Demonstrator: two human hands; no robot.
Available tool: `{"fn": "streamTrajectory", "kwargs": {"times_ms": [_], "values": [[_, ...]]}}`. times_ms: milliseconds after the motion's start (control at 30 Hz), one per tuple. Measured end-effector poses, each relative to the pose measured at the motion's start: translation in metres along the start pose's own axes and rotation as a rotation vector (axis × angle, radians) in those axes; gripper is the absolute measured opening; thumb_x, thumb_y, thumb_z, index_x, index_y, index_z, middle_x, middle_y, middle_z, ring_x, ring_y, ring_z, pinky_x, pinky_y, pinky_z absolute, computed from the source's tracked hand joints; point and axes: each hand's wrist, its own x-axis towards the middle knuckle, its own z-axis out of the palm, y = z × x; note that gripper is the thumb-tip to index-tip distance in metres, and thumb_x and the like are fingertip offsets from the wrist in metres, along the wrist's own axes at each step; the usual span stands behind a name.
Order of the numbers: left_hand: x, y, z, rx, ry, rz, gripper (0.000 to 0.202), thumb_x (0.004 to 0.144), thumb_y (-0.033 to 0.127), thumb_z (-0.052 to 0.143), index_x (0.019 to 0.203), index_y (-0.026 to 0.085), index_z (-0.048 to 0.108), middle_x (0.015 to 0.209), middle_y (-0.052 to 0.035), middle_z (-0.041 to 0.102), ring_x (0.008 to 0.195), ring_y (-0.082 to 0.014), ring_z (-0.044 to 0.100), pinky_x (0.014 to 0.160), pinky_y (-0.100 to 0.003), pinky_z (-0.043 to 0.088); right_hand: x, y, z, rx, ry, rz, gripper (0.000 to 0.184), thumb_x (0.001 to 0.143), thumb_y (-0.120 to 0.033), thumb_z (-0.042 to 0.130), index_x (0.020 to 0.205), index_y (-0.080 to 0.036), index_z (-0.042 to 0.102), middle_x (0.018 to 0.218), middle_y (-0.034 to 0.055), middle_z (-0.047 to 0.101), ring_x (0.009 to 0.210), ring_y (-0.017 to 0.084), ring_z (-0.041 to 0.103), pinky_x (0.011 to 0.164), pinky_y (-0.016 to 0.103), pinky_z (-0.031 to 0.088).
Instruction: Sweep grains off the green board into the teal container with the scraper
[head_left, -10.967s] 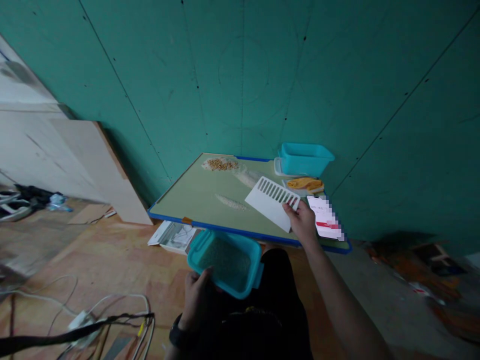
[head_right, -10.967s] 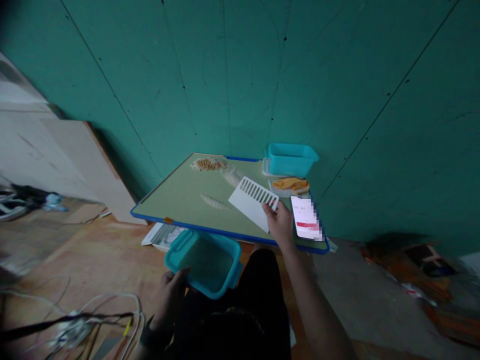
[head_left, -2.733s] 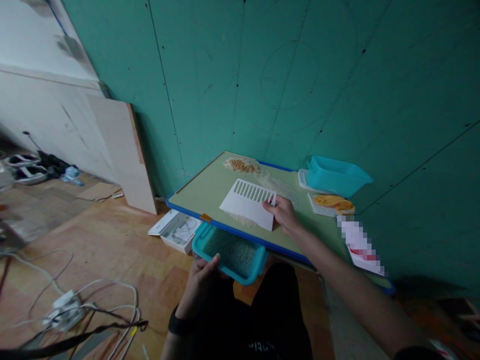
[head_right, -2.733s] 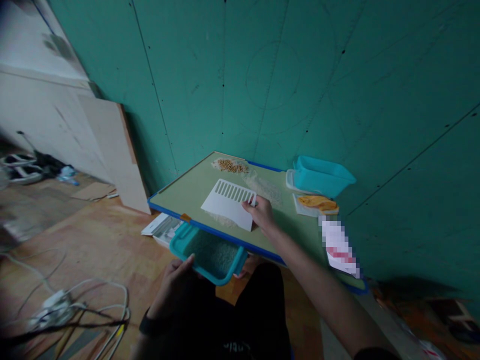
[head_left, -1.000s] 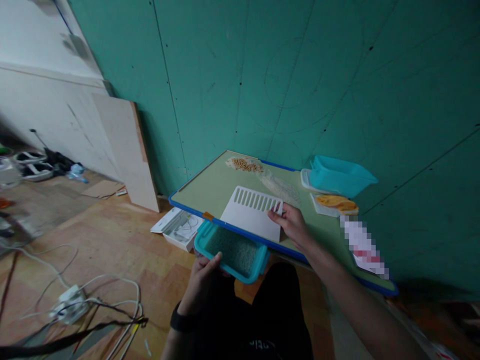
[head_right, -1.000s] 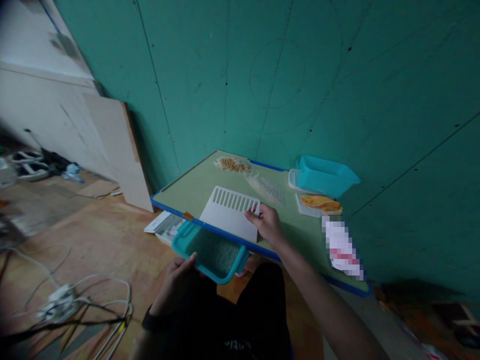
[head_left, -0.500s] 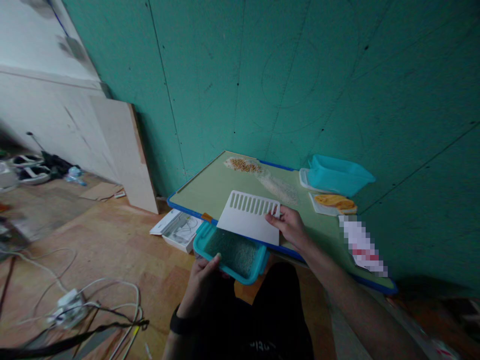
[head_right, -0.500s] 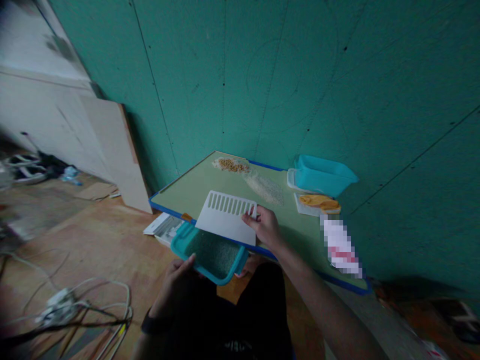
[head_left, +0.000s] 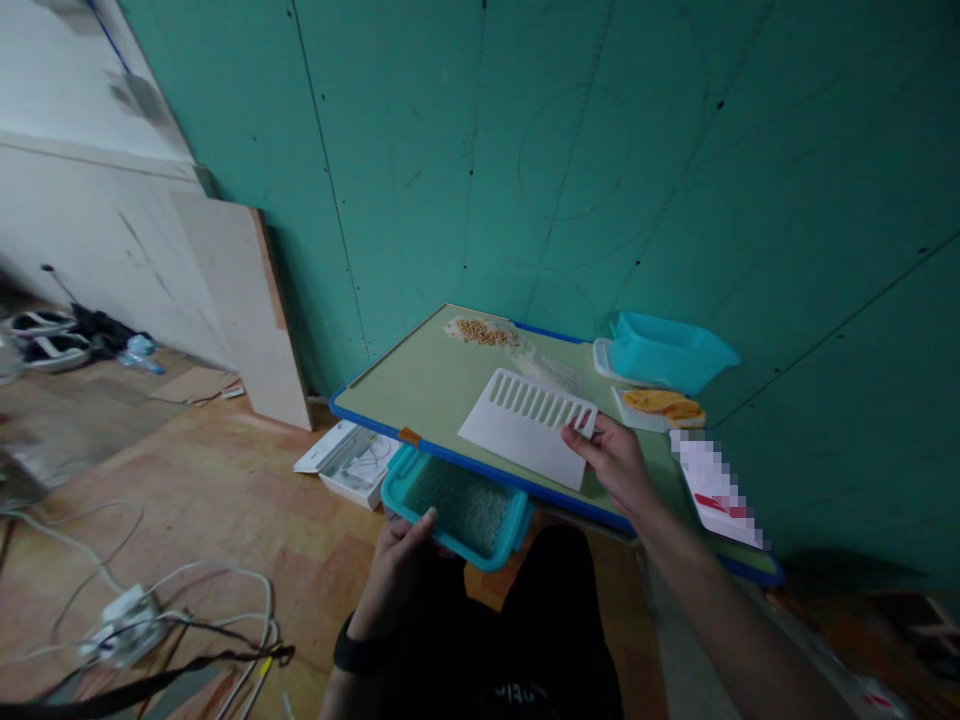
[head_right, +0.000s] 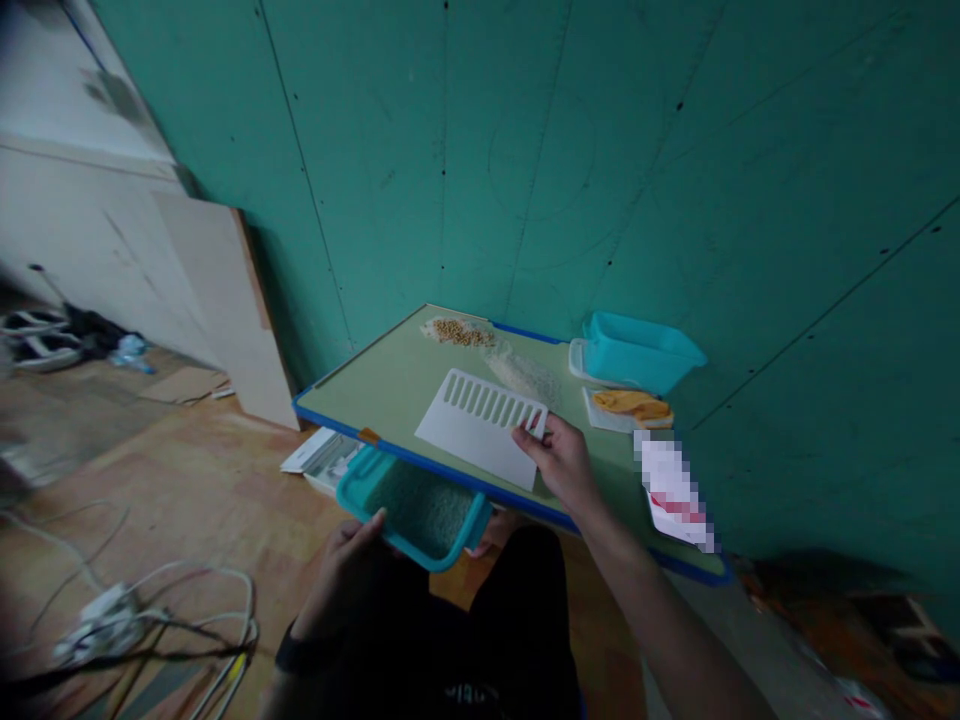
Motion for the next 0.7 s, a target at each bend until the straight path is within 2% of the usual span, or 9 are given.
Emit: {"fn": "streamTrajectory", "kwargs": {"times_ms": [100,200,333,433,533,700], "values": [[0.000,0.000,0.000,-0.013,-0.006,-0.010,0.043,0.070,0.049,0.077,0.048,0.013,0.071,0.047,-0.0066,0.064,0.049,-0.0167,0.061,0.059,-0.028,0.051,-0.008,-0.005,-0.014,-0.105,0.047,-0.088,0.043,0.072,-0.051,0.074,0.094,-0.015,0.067,0.083,0.0086,0.075,0.072,0.024,0.070,0.063,0.032,0.054],[-0.001,0.002,0.002,-0.001,-0.008,-0.014,0.042,0.072,0.047,0.076,0.048,0.013,0.071,0.047,-0.0066,0.064,0.046,-0.0154,0.060,0.054,-0.026,0.049,-0.027,-0.007,-0.045,-0.367,0.245,-0.189,0.039,0.079,-0.050,0.067,0.099,-0.017,0.069,0.089,0.0087,0.076,0.077,0.024,0.071,0.065,0.030,0.053],[-0.001,0.001,0.002,-0.012,0.003,-0.016,0.040,0.072,0.046,0.077,0.048,0.015,0.071,0.046,-0.0054,0.064,0.045,-0.0153,0.059,0.052,-0.026,0.049,-0.059,0.003,-0.082,-0.826,0.518,-0.209,0.040,0.084,-0.054,0.060,0.088,-0.017,0.073,0.075,0.0089,0.075,0.064,0.022,0.067,0.056,0.027,0.045],[0.000,-0.004,0.000,-0.014,0.038,-0.033,0.039,0.070,0.046,0.079,0.047,0.015,0.070,0.048,-0.0058,0.065,0.048,-0.0163,0.062,0.051,-0.025,0.048,-0.072,0.016,-0.093,-1.072,0.625,-0.230,0.047,0.086,-0.058,0.053,0.077,-0.017,0.073,0.070,0.0114,0.073,0.062,0.022,0.066,0.054,0.028,0.041],[0.002,-0.009,-0.003,-0.002,0.081,-0.049,0.041,0.069,0.049,0.078,0.048,0.015,0.070,0.046,-0.0052,0.064,0.046,-0.0165,0.061,0.049,-0.026,0.048,-0.071,0.024,-0.095,-1.179,0.669,-0.234,0.052,0.089,-0.060,0.048,0.072,-0.017,0.072,0.068,0.0137,0.072,0.058,0.022,0.065,0.054,0.028,0.038],[0.003,-0.011,-0.003,0.002,0.082,-0.039,0.041,0.068,0.051,0.078,0.048,0.016,0.071,0.044,-0.0044,0.062,0.046,-0.0172,0.061,0.049,-0.026,0.048,-0.048,0.030,-0.085,-1.055,0.573,-0.190,0.048,0.091,-0.055,0.047,0.080,-0.017,0.073,0.070,0.0129,0.073,0.061,0.022,0.066,0.054,0.027,0.036]]}}
